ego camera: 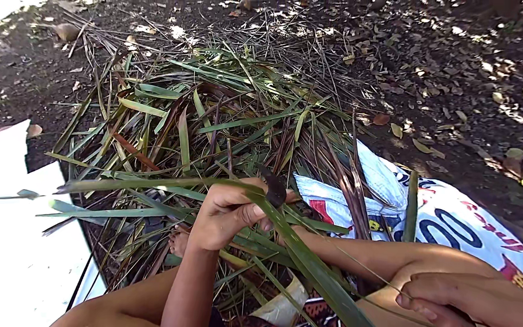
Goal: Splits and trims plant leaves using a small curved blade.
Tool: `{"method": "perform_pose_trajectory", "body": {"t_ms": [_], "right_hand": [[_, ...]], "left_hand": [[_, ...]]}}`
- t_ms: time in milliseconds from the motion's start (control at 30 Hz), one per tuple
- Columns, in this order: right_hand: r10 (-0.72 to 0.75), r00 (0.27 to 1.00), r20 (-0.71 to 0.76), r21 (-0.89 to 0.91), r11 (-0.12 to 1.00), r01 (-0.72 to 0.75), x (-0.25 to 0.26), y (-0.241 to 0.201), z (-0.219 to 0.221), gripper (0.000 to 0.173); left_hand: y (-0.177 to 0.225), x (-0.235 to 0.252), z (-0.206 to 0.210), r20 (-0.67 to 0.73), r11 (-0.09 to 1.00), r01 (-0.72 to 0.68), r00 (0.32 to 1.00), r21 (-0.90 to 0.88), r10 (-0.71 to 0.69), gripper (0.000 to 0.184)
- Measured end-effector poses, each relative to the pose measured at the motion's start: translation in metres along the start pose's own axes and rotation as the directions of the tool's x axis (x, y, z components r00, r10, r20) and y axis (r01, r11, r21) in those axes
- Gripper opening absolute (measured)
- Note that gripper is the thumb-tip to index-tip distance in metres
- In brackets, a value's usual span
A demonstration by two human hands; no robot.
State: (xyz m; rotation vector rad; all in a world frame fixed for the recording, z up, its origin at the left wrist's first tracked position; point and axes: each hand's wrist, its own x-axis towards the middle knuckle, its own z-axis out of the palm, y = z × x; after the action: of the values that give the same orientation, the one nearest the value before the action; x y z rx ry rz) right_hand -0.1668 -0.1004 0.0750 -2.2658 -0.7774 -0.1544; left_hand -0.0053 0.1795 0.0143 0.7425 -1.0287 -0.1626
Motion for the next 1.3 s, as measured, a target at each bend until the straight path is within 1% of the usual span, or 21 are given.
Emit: {"method": "perform_pose_trajectory", "body": {"t_ms": [133, 200, 333, 400, 467, 533, 567, 633, 667, 700, 733, 767, 800, 833, 900, 967, 1000, 1067, 1133, 1233, 1300], "right_hand": [[0.022, 1.0, -0.002, 0.002, 1.0, -0.022, 0.001, -0.003, -0.001, 0.028], [0.055, 0.998, 0.029, -0.008, 0.998, -0.054, 0.001, -0.006, -0.002, 0.03], [0.127, 0.99, 0.069, 0.008, 0.992, -0.127, 0.001, 0.0, -0.001, 0.024], [0.135, 0.989, 0.066, 0.01, 0.991, -0.136, 0.0, -0.004, -0.006, 0.027], [0.15, 0.985, 0.09, 0.048, 0.987, -0.154, -0.002, -0.005, -0.015, 0.031], [0.164, 0.984, 0.074, 0.068, 0.983, -0.169, -0.005, 0.001, -0.017, 0.03], [0.175, 0.983, 0.058, 0.062, 0.982, -0.178, -0.005, 0.005, -0.017, 0.03], [0.18, 0.983, 0.024, 0.061, 0.982, -0.181, -0.006, 0.017, -0.014, 0.031], [0.172, 0.985, 0.011, 0.066, 0.983, -0.173, -0.006, 0.022, -0.012, 0.031], [0.166, 0.986, 0.009, 0.077, 0.983, -0.166, -0.007, 0.027, -0.01, 0.031], [0.161, 0.987, 0.016, 0.089, 0.983, -0.162, -0.007, 0.031, -0.009, 0.03], [0.158, 0.987, 0.03, 0.099, 0.982, -0.161, -0.007, 0.035, -0.008, 0.03], [0.166, 0.985, 0.049, 0.103, 0.98, -0.17, -0.006, 0.038, -0.008, 0.031], [0.182, 0.981, 0.071, 0.095, 0.978, -0.188, -0.005, 0.042, -0.008, 0.031], [0.234, 0.962, 0.143, 0.059, 0.968, -0.244, 0.005, 0.044, -0.006, 0.03], [0.256, 0.946, 0.197, 0.074, 0.958, -0.275, 0.031, 0.038, 0.001, 0.033], [0.26, 0.945, 0.197, 0.108, 0.953, -0.284, 0.048, 0.033, 0.007, 0.034], [0.245, 0.957, 0.155, 0.203, 0.94, -0.273, 0.08, 0.024, 0.022, 0.033], [0.226, 0.972, 0.066, 0.281, 0.93, -0.236, 0.104, 0.017, 0.036, 0.027], [0.239, 0.971, 0.002, 0.294, 0.928, -0.229, 0.118, 0.012, 0.045, 0.024], [0.229, 0.973, 0.001, 0.276, 0.936, -0.22, 0.119, 0.01, 0.047, 0.026]], "left_hand": [[0.006, -0.001, -0.005, -0.065, 1.0, -0.001, 0.998, 0.031, 0.003, 0.023], [0.011, -0.001, -0.006, -0.117, 1.0, -0.007, 0.993, 0.018, 0.009, 0.023], [0.017, -0.003, -0.011, -0.224, 1.0, -0.023, 0.974, -0.016, 0.019, 0.022], [0.019, -0.003, -0.014, -0.291, 1.0, -0.025, 0.956, -0.011, 0.021, 0.021], [0.02, 0.0, -0.018, -0.372, 1.0, -0.028, 0.928, -0.013, 0.021, 0.02], [0.016, 0.002, -0.021, -0.422, 1.0, 0.003, 0.906, -0.021, -0.011, 0.02], [0.012, 0.002, -0.023, -0.421, 0.999, 0.039, 0.906, -0.026, -0.046, 0.025], [0.001, 0.003, -0.023, -0.39, 0.988, 0.149, 0.908, -0.043, -0.154, 0.046], [-0.004, 0.004, -0.02, -0.389, 0.976, 0.209, 0.896, -0.06, -0.215, 0.05], [-0.009, 0.005, -0.015, -0.406, 0.962, 0.264, 0.874, -0.064, -0.267, 0.045], [-0.012, 0.008, -0.008, -0.44, 0.948, 0.309, 0.842, -0.077, -0.31, 0.031], [-0.014, 0.01, -0.002, -0.484, 0.936, 0.345, 0.808, -0.074, -0.336, 0.012], [-0.016, 0.011, 0.001, -0.506, 0.931, 0.363, 0.795, -0.045, -0.335, 0.008], [-0.016, 0.011, 0.002, -0.511, 0.93, 0.368, 0.799, -0.004, -0.318, 0.013], [-0.015, 0.011, 0.002, -0.506, 0.925, 0.37, 0.816, 0.086, -0.279, 0.015], [-0.013, 0.011, 0.005, -0.51, 0.906, 0.387, 0.822, 0.173, -0.254, 0.015], [-0.013, 0.011, 0.007, -0.514, 0.895, 0.394, 0.823, 0.207, -0.243, 0.014], [-0.011, 0.011, 0.013, -0.51, 0.868, 0.407, 0.831, 0.286, -0.221, 0.012], [-0.006, 0.009, 0.016, -0.472, 0.826, 0.417, 0.855, 0.379, -0.215, 0.008], [0.001, 0.004, 0.018, -0.402, 0.774, 0.407, 0.89, 0.485, -0.216, 0.005], [0.002, 0.0, 0.019, -0.441, 0.742, 0.439, 0.871, 0.507, -0.214, 0.005]]}}
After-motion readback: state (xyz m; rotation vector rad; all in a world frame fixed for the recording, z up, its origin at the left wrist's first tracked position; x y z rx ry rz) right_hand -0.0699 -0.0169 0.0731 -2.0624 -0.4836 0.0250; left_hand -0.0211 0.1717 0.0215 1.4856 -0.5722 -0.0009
